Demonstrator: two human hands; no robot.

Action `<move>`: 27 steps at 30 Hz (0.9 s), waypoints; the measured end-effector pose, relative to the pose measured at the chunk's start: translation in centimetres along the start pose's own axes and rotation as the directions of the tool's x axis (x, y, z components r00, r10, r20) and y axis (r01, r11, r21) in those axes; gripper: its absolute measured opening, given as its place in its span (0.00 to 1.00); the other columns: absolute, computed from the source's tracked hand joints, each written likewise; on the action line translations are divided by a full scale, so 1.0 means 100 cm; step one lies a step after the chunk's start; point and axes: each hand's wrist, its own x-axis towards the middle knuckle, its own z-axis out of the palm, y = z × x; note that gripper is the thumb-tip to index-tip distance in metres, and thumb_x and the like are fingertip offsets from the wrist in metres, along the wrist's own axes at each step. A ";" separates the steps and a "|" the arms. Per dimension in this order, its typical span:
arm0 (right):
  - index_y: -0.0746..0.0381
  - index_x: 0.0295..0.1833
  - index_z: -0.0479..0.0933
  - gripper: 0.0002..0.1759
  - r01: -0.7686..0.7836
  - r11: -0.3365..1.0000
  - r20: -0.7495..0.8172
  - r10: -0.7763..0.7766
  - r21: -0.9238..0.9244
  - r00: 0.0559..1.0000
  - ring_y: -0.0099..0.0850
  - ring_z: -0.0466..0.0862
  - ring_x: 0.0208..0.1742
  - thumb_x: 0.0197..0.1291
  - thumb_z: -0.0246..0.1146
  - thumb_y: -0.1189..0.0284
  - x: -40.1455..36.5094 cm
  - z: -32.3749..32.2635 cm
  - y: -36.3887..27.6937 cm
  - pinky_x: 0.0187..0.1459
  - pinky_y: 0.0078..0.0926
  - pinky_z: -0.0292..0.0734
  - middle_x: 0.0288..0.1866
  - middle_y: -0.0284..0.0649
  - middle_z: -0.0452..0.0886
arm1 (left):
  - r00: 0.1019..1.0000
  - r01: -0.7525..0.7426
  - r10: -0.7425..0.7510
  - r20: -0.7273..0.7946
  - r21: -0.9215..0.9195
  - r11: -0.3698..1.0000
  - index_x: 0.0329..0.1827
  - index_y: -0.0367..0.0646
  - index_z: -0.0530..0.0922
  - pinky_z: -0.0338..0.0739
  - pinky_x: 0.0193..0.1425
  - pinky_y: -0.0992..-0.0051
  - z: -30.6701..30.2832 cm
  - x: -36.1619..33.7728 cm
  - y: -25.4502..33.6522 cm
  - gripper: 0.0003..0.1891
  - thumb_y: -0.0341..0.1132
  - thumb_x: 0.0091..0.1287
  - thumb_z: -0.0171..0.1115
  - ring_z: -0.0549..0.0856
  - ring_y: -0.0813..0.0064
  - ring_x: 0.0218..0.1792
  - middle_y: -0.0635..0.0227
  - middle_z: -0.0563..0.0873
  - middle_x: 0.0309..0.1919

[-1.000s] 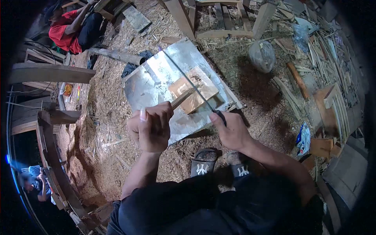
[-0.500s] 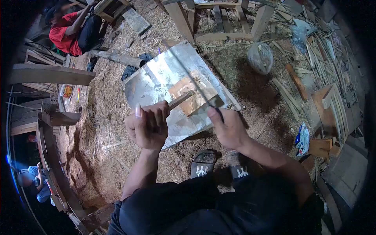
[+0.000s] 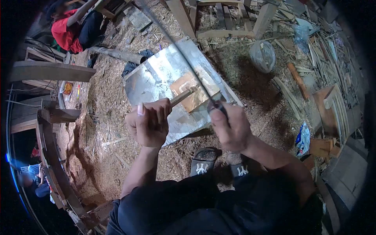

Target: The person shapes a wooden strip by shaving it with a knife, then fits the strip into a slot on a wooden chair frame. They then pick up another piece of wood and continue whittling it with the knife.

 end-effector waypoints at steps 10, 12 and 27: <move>0.60 0.24 0.71 0.32 -0.229 0.970 0.083 0.235 -0.078 0.968 0.26 0.71 0.16 0.76 0.48 0.47 -0.013 0.006 0.030 0.18 0.40 0.61 0.14 0.33 0.67 | 0.998 0.034 -0.036 -0.056 -0.042 0.999 0.10 0.45 0.54 0.53 0.22 0.70 0.010 0.001 -0.003 0.30 0.35 0.78 0.46 0.56 0.77 0.11 0.73 0.57 0.08; 0.60 0.25 0.70 0.32 -0.172 0.985 0.059 0.172 -0.016 0.983 0.26 0.71 0.16 0.76 0.48 0.47 -0.008 0.002 0.016 0.18 0.40 0.62 0.14 0.33 0.67 | 0.997 0.048 -0.050 -0.056 -0.026 0.999 0.10 0.45 0.54 0.53 0.22 0.70 0.012 0.002 -0.002 0.30 0.35 0.78 0.46 0.56 0.77 0.11 0.73 0.57 0.08; 0.65 0.26 0.72 0.31 -0.045 0.998 -0.012 0.044 -0.053 0.999 0.30 0.71 0.17 0.75 0.51 0.50 -0.005 0.001 0.011 0.22 0.36 0.64 0.14 0.39 0.68 | 0.999 0.035 -0.035 -0.018 0.015 0.999 0.11 0.44 0.56 0.53 0.22 0.70 0.018 0.005 0.001 0.29 0.34 0.78 0.46 0.56 0.77 0.11 0.73 0.57 0.08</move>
